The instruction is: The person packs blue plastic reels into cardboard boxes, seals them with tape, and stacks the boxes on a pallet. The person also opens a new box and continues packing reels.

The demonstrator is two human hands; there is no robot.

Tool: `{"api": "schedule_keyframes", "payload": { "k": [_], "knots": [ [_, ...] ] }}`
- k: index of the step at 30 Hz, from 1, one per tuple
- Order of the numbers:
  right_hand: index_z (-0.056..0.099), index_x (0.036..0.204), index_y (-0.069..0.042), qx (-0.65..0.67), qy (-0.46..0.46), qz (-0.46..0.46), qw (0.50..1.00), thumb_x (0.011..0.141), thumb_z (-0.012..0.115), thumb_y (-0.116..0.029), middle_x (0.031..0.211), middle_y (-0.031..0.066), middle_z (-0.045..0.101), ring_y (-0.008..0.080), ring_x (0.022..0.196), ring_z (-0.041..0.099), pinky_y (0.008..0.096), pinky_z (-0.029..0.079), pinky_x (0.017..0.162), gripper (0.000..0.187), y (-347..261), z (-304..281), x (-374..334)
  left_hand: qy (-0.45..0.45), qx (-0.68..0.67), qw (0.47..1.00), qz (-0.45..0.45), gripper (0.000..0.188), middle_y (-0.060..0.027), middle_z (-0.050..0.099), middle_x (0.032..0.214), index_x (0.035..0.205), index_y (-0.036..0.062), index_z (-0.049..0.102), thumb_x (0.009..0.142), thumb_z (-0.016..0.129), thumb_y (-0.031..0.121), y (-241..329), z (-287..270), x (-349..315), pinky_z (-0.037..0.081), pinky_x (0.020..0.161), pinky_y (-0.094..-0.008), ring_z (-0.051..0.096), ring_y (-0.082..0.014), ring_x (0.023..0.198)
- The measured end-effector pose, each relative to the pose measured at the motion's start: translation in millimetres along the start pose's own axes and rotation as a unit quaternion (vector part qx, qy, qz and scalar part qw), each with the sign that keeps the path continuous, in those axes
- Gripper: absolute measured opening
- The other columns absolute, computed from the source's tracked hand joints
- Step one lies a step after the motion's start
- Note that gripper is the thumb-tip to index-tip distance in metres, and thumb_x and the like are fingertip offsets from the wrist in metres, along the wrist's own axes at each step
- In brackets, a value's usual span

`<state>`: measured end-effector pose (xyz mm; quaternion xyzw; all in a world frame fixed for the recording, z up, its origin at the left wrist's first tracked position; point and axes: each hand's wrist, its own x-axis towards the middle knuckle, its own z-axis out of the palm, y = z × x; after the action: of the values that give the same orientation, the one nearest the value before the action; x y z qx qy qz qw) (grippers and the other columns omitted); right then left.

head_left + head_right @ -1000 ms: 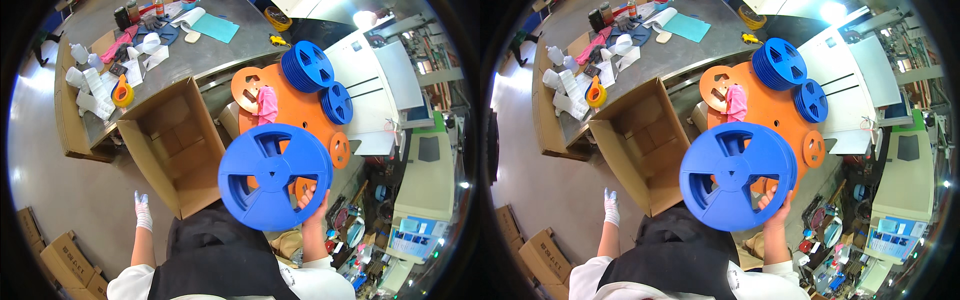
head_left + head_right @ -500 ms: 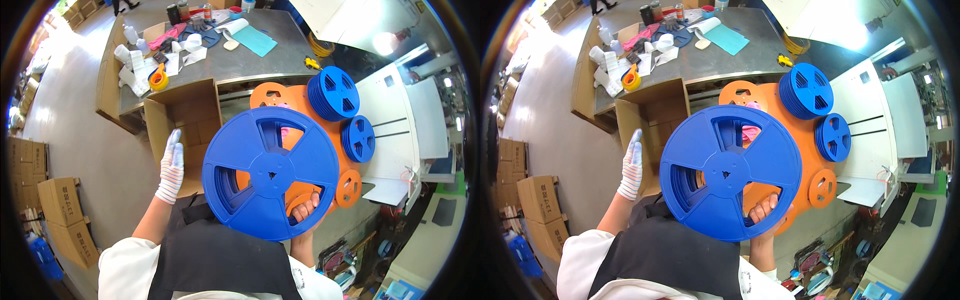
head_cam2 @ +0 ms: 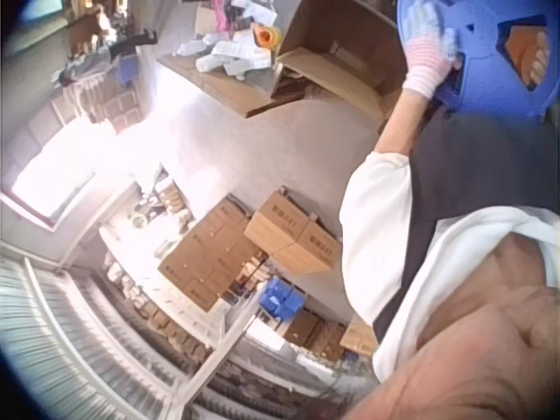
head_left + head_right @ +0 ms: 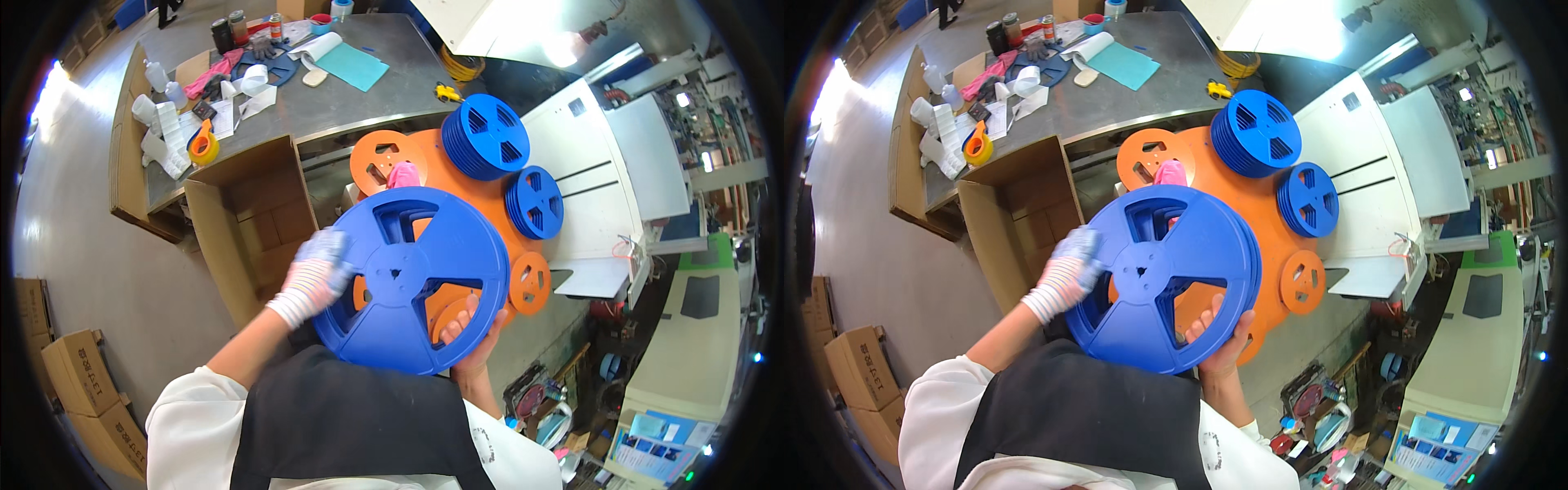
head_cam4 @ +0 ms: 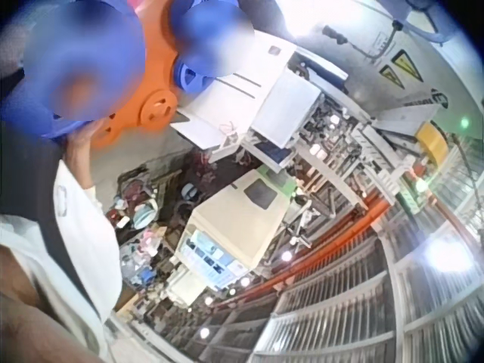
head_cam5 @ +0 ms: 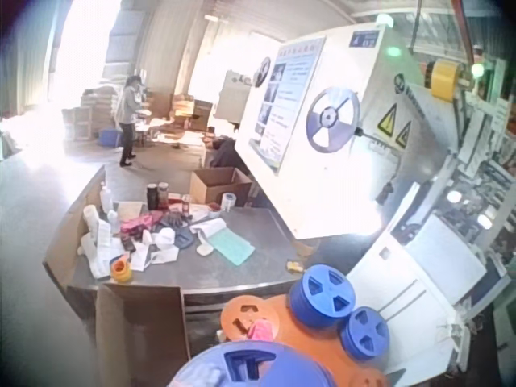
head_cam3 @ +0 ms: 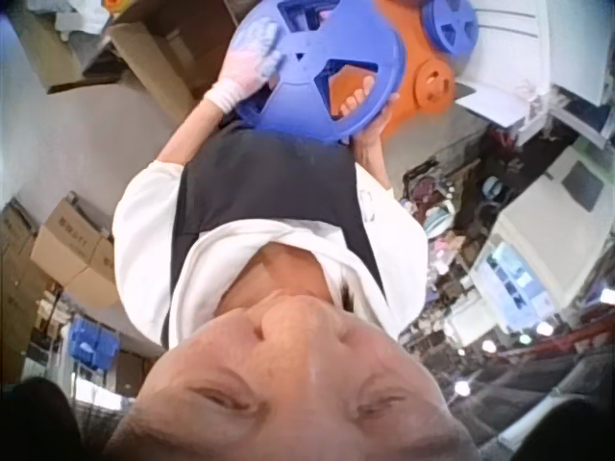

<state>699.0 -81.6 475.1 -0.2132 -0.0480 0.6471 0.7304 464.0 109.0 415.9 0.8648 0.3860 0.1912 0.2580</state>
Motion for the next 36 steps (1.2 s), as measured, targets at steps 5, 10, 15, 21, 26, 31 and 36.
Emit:
{"api": "schedule_keyframes", "payload": {
  "k": [5,10,15,21,26,31,36],
  "knots": [
    [0.048,0.096,-0.011,-0.025,0.04,-0.076,0.996,0.091,0.058,-0.063,0.062,-0.0043,0.033,0.0095,0.05,0.027,0.0278,0.025,0.048,0.053,3.0,5.1,8.0,0.038,0.04,0.98,-0.19,0.048,-0.0227,0.046,0.146,0.139,0.0048,0.051,0.099,0.049,0.031,-98.4,2.0,-47.8,0.031,0.114,-0.0489,0.039,-0.0433,0.136],
    [0.049,0.101,-0.009,-0.049,-0.027,-0.079,0.995,0.091,0.058,-0.064,0.066,-0.0028,0.037,0.0106,0.053,0.029,0.0287,0.028,0.05,0.056,13.0,32.0,34.2,0.169,-0.038,0.983,-0.058,0.039,-0.0209,0.059,0.13,0.13,0.0071,0.059,0.093,0.06,0.017,-55.3,-20.9,-33.6,0.042,0.104,-0.048,0.052,-0.0423,0.122],
    [0.05,0.119,-0.008,-0.178,-0.005,-0.057,0.982,0.084,0.061,-0.07,0.078,0.0017,0.051,0.0138,0.064,0.049,0.0294,0.04,0.056,0.072,61.8,78.2,54.0,-0.077,-0.396,0.895,-0.188,0.084,-0.0237,0.049,0.14,0.151,0.0043,0.034,0.083,0.073,0.034,11.6,-36.6,-3.4,0.037,0.109,-0.0395,0.047,-0.0323,0.132],
    [0.054,0.122,0.006,-0.329,0.121,-0.032,0.936,0.087,0.073,-0.041,0.096,0.0184,0.067,0.0318,0.087,0.07,0.047,0.057,0.083,0.061,96.7,112.3,58.3,-0.07,-0.764,0.582,-0.271,0.083,-0.0159,0.055,0.133,0.153,0.0055,0.027,0.083,0.07,0.018,-16.7,-54.2,-18.6,0.04,0.109,-0.0402,0.054,-0.0294,0.124],
    [0.049,0.128,0.003,-0.302,0.149,-0.077,0.938,0.096,0.062,-0.037,0.095,0.0171,0.068,0.0311,0.083,0.069,0.048,0.057,0.079,0.053,93.6,103.6,53.4,-0.089,-0.946,0.251,-0.184,0.078,-0.0185,0.055,0.135,0.143,-0.0019,0.043,0.078,0.07,0.032,-66.4,-81.9,-49.9,0.044,0.107,-0.0448,0.055,-0.0313,0.123],
    [0.05,0.134,-0.008,-0.319,0.22,-0.136,0.912,0.1,0.052,-0.047,0.096,0.0077,0.067,0.0217,0.084,0.064,0.0369,0.054,0.075,0.051,90.0,91.6,45.6,-0.141,-0.967,0.148,-0.15,0.079,-0.0199,0.053,0.138,0.144,-0.0051,0.041,0.08,0.066,0.033,-76.5,-85.5,-56.4,0.044,0.108,-0.043,0.056,-0.031,0.122],
    [0.047,0.138,-0.01,-0.219,0.247,-0.164,0.929,0.102,0.048,-0.045,0.113,0.0101,0.067,0.023,0.084,0.069,0.0375,0.059,0.072,0.049,77.1,88.1,36.3,-0.137,-0.972,0.125,-0.146,0.078,-0.0197,0.05,0.141,0.145,-0.004,0.04,0.081,0.066,0.035,-76.7,-86.6,-48.2,0.044,0.109,-0.043,0.056,-0.0317,0.121]
  ]
}}
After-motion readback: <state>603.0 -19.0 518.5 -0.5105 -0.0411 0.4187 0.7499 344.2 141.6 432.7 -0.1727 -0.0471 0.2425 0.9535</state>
